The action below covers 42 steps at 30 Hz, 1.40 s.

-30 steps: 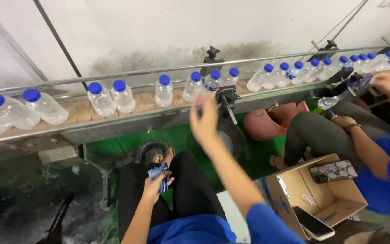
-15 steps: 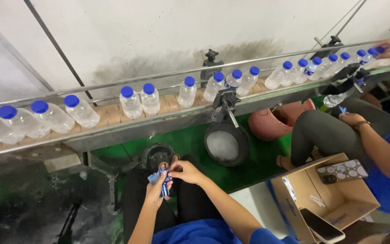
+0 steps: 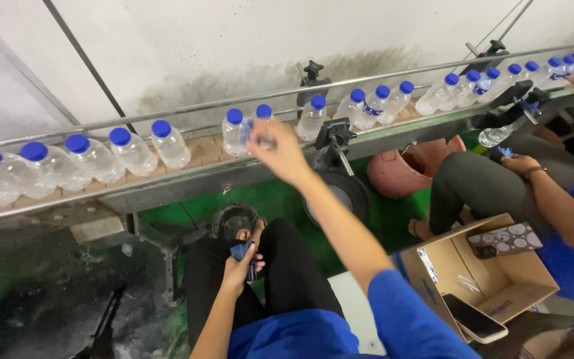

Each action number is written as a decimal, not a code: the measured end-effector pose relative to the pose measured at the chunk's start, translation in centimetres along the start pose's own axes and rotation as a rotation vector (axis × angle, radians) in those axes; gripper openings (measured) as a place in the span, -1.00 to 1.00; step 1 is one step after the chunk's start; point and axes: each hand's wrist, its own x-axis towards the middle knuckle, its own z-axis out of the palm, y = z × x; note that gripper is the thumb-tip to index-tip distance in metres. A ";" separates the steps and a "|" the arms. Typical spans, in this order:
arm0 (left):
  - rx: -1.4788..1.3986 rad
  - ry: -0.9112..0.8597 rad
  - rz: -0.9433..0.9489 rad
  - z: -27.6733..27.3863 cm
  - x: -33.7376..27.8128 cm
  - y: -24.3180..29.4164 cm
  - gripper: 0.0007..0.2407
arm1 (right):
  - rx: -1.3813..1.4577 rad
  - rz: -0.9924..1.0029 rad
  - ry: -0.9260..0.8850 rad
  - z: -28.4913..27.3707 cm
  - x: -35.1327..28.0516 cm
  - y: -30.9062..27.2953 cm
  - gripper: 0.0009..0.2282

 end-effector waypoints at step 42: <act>-0.077 0.058 -0.060 0.4 0.0 0.7 -0.69 | 0.455 0.883 -0.213 11.0 -23.5 11.1 -0.65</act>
